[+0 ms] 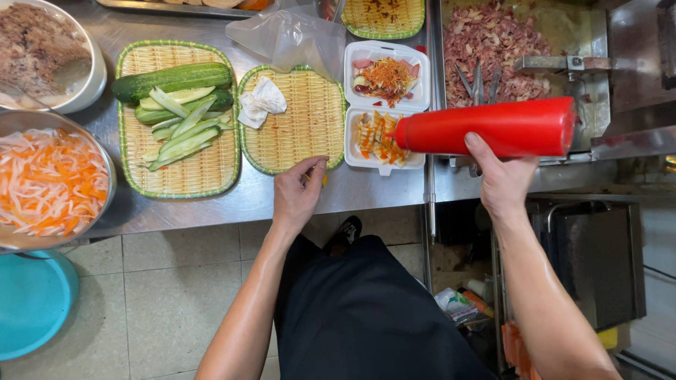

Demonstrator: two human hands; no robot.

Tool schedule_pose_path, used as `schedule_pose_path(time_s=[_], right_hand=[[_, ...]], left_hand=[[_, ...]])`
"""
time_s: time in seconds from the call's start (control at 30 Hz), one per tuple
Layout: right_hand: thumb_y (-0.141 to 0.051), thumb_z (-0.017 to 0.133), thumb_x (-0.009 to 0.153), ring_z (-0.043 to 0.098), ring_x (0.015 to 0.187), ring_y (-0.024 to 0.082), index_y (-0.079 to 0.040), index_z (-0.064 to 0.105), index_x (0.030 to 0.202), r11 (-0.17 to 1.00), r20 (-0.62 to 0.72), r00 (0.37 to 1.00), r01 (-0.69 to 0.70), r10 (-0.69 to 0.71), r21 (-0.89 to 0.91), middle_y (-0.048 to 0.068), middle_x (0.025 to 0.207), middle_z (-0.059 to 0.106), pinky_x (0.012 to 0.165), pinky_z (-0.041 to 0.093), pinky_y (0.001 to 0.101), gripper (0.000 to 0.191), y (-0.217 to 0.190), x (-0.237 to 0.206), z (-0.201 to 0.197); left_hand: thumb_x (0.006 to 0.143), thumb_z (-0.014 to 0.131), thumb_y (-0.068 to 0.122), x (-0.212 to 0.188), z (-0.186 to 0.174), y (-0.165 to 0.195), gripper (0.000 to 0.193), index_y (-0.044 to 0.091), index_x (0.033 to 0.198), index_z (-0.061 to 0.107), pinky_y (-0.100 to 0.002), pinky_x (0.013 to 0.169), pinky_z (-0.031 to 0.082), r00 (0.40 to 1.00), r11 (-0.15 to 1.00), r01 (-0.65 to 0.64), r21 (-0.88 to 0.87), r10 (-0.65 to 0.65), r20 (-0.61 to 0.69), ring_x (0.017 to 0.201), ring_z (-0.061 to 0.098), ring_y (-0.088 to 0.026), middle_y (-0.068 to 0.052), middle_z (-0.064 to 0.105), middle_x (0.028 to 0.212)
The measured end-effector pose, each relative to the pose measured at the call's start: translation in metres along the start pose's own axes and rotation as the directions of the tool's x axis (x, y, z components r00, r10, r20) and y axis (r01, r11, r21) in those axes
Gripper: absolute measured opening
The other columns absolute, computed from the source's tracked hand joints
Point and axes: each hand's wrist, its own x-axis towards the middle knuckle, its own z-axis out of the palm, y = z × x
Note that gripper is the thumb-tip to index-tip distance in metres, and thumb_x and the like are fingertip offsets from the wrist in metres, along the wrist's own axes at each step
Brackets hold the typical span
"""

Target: The person assembles a takeout meal in a foam box at a street food stall. They use tongs to place sliced meats and pickled vegetables into the box, add seasoning from a jar, retrieve a grilled rice cake from the toaster with tongs, cut it with scissors into the box, squeeze sauce over it, and place the closed box into a plastic bag.

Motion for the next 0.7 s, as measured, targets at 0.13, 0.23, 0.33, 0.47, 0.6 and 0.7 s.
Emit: schedule_pose_path(time_s=[0.13, 0.23, 0.33, 0.47, 0.6, 0.7], right_hand=[[-0.003, 0.081, 0.092, 0.068, 0.112, 0.026, -0.005, 0.056, 0.132, 0.983, -0.122, 0.981, -0.138, 0.153, 0.123, 0.011, 0.124, 0.067, 0.096, 0.056, 0.0438, 0.046, 0.004, -0.005, 0.012], [-0.013, 0.077, 0.09, 0.069, 0.114, 0.028, -0.009, 0.055, 0.129, 0.919, -0.231, 0.919, -0.243, 0.32, 0.31, 0.011, 0.125, 0.066, 0.095, 0.058, 0.0475, 0.045, 0.007, -0.013, 0.003], [-0.031, 0.074, 0.091, 0.068, 0.122, 0.029, -0.011, 0.056, 0.133, 0.766, -0.215, 0.863, -0.261, 0.458, 0.587, 0.011, 0.131, 0.066, 0.104, 0.058, 0.0456, 0.05, 0.02, -0.022, -0.007], [-0.053, 0.069, 0.092, 0.066, 0.127, 0.026, -0.011, 0.058, 0.138, 0.494, -0.182, 0.724, -0.244, 0.665, 0.835, 0.007, 0.136, 0.066, 0.105, 0.057, 0.0368, 0.063, 0.046, -0.044, -0.013], [-0.068, 0.064, 0.087, 0.068, 0.103, 0.021, -0.01, 0.064, 0.134, 0.291, -0.057, 0.624, -0.279, 0.78, 0.915, 0.006, 0.122, 0.071, 0.089, 0.056, 0.0316, 0.075, 0.064, -0.066, -0.03], [-0.06, 0.066, 0.091, 0.069, 0.096, 0.023, -0.006, 0.065, 0.132, 0.294, 0.019, 0.699, -0.325, 0.715, 0.899, 0.009, 0.115, 0.072, 0.082, 0.056, 0.0346, 0.067, 0.071, -0.081, -0.068]], left_hand=[[0.097, 0.068, 0.022, -0.002, 0.0, 0.0, 0.025, 0.003, 0.11, 0.078, -0.025, 0.052, 0.044, 0.998, 0.998, -0.029, -0.051, 0.032, 0.055, 0.055, 0.056, -0.006, -0.004, 0.071, 0.068], [0.098, 0.067, 0.023, 0.005, 0.011, 0.005, 0.026, 0.002, 0.11, 0.077, -0.024, 0.056, 0.049, 0.99, 0.992, -0.033, -0.12, 0.049, 0.135, 0.06, 0.064, -0.008, -0.004, 0.074, 0.074], [0.098, 0.068, 0.025, 0.011, 0.048, 0.019, 0.028, 0.002, 0.111, 0.077, -0.024, 0.059, 0.052, 0.954, 0.988, -0.03, -0.152, 0.074, 0.29, 0.063, 0.068, -0.008, -0.004, 0.076, 0.077], [0.087, 0.078, 0.038, 0.013, 0.121, 0.056, 0.048, 0.0, 0.116, 0.072, -0.03, 0.058, 0.052, 0.817, 0.99, 0.068, -0.12, 0.014, 0.577, 0.062, 0.065, -0.013, -0.006, 0.071, 0.071], [0.075, 0.087, 0.045, 0.0, 0.19, 0.108, 0.062, 0.0, 0.116, 0.072, -0.034, 0.079, 0.06, 0.825, 0.97, -0.09, -0.227, 0.2, 0.528, 0.088, 0.076, -0.019, -0.009, 0.078, 0.097], [0.074, 0.088, 0.045, -0.013, 0.23, 0.142, 0.067, 0.003, 0.123, 0.069, -0.035, 0.09, 0.061, 0.821, 0.948, -0.153, -0.278, 0.278, 0.498, 0.102, 0.079, -0.021, -0.012, 0.08, 0.109]])
